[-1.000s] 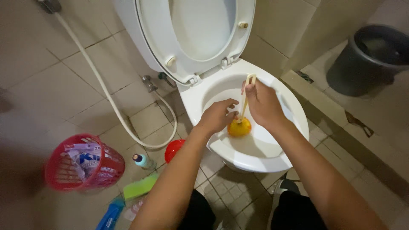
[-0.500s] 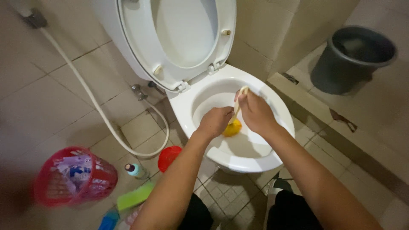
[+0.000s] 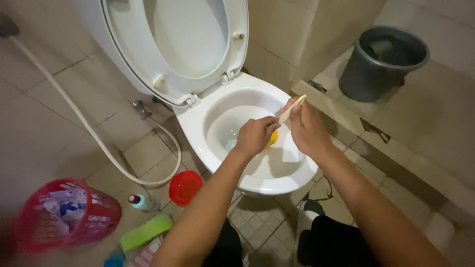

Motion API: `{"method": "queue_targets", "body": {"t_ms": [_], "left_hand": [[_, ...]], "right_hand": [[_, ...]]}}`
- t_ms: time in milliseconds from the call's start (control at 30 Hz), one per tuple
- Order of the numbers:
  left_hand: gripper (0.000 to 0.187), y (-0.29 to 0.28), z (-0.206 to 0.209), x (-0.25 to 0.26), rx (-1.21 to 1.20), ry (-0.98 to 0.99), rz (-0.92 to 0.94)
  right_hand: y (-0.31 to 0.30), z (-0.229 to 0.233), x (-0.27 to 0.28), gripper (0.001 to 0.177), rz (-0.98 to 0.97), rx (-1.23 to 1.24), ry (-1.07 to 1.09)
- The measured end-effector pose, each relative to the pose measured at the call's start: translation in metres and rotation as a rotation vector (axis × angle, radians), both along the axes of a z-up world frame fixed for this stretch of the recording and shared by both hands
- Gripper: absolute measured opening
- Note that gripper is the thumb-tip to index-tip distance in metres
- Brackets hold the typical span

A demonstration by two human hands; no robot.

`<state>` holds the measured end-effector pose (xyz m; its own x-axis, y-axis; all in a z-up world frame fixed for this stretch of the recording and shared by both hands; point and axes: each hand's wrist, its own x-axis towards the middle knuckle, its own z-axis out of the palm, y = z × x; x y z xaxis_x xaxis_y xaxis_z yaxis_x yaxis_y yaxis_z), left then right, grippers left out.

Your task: Apply cleaner to a toilet brush and scrub the inside of a toilet bowl.

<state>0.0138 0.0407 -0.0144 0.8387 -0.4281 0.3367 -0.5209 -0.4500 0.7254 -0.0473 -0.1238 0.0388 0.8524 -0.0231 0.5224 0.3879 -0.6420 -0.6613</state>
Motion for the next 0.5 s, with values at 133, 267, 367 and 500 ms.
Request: {"method": "queue_targets", "body": {"t_ms": [133, 267, 367, 500], "left_hand": [[0.023, -0.013, 0.009, -0.009, -0.039, -0.04, -0.075], [0.023, -0.024, -0.001, -0.003, -0.06, -0.026, -0.079], [0.023, -0.029, 0.017, -0.011, -0.081, 0.015, -0.116], [0.022, -0.035, 0.037, -0.028, -0.047, 0.012, -0.103]], "right_hand": [[-0.004, 0.019, -0.02, 0.063, -0.142, -0.129, 0.018], [-0.009, 0.022, -0.023, 0.064, -0.18, -0.089, 0.13], [-0.016, 0.029, -0.027, 0.064, -0.151, -0.058, 0.114], [-0.021, 0.034, -0.03, 0.063, -0.121, 0.037, 0.051]]}}
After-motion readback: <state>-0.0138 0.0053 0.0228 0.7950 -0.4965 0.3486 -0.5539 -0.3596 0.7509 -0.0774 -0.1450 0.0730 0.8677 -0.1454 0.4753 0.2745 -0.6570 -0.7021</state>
